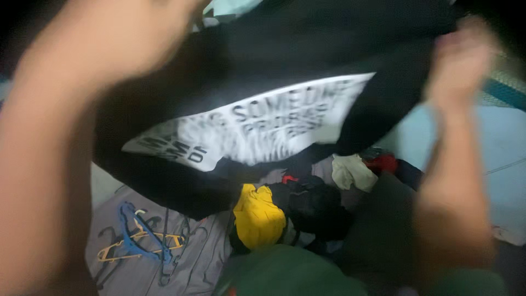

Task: The person takes several t-shirts from a pile on a bed, places each on a hanger, and hangs them on a wall-mounted rack. The garments include black, yellow, and red t-shirts. The person uses both hands to align the shirts and secure them on the hangers before placing them on the rack.

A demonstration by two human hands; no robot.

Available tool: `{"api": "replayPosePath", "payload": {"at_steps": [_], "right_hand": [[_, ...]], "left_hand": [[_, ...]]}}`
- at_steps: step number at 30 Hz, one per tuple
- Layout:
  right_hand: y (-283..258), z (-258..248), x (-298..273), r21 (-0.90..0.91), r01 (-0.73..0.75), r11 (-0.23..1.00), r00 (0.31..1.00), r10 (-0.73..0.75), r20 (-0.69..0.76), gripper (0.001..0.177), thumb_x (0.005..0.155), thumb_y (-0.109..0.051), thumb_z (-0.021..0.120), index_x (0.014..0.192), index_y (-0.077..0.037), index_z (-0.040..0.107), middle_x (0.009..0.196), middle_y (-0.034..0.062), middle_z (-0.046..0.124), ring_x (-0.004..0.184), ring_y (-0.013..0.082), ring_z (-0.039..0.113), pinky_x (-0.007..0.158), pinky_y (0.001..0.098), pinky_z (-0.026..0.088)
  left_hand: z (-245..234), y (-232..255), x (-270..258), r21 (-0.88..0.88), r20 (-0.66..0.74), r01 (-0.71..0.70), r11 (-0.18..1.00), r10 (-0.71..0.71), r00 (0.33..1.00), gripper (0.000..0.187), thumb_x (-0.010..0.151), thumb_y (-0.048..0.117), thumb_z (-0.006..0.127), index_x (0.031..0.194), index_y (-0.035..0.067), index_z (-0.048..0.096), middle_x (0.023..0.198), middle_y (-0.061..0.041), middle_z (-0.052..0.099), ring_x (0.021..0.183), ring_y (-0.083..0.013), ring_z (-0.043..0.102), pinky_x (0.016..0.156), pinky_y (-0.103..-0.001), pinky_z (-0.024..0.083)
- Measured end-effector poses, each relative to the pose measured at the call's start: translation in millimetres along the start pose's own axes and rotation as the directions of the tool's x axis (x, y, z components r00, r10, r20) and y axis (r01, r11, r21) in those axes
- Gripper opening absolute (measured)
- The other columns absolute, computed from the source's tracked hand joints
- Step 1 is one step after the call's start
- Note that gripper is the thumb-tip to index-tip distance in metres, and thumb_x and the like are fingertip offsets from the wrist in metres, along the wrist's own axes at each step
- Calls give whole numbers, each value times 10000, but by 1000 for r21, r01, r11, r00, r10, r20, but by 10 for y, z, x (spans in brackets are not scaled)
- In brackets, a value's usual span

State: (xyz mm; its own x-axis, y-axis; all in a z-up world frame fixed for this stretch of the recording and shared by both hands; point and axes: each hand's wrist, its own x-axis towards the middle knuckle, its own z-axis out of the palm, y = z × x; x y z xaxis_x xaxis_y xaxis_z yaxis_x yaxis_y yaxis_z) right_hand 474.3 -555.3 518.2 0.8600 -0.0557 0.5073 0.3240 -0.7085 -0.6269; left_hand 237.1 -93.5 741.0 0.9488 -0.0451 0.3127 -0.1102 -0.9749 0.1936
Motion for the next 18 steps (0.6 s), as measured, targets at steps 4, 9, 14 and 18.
{"api": "replayPosePath", "payload": {"at_steps": [4, 9, 14, 18], "right_hand": [[490, -444, 310, -11, 97, 995, 990, -95, 106, 400, 1114, -259, 465, 1469, -89, 534, 1338, 175, 545, 1241, 287, 544, 1111, 463, 438], [-17, -692, -89, 207, 271, 940, 914, -319, 250, 414, 1056, -254, 680, 1370, -25, 536, 1156, 142, 515, 1067, 238, 520, 1016, 436, 478], [-1024, -741, -762, 473, 133, 871, 929, -275, 246, 310, 1161, -329, 560, 962, -92, 576, 988, 33, 618, 848, 133, 588, 762, 321, 491], [-1719, -572, -1281, 566, -97, 819, 734, -325, 596, 312, 1086, -284, 501, 1168, -62, 705, 814, 34, 673, 711, 126, 649, 663, 286, 563]], "left_hand": [[61, -195, 6, -410, 135, -227, 883, 305, 943, 360, 1140, 370, 526, 1102, 41, 667, 835, -90, 649, 762, -214, 604, 720, -378, 518], [368, -171, -34, -449, 34, -254, 857, 301, 953, 310, 1139, 305, 558, 1120, 18, 674, 826, -85, 623, 777, -175, 589, 733, -370, 500], [690, 138, 1, -489, 14, -224, 843, 265, 964, 304, 1109, 299, 594, 1114, 16, 705, 817, -56, 650, 760, -136, 619, 714, -349, 515], [939, 357, 72, -788, 263, 147, 598, 111, 959, 288, 1073, 239, 589, 1334, 126, 631, 737, -1, 582, 670, -97, 551, 604, -279, 465]]}}
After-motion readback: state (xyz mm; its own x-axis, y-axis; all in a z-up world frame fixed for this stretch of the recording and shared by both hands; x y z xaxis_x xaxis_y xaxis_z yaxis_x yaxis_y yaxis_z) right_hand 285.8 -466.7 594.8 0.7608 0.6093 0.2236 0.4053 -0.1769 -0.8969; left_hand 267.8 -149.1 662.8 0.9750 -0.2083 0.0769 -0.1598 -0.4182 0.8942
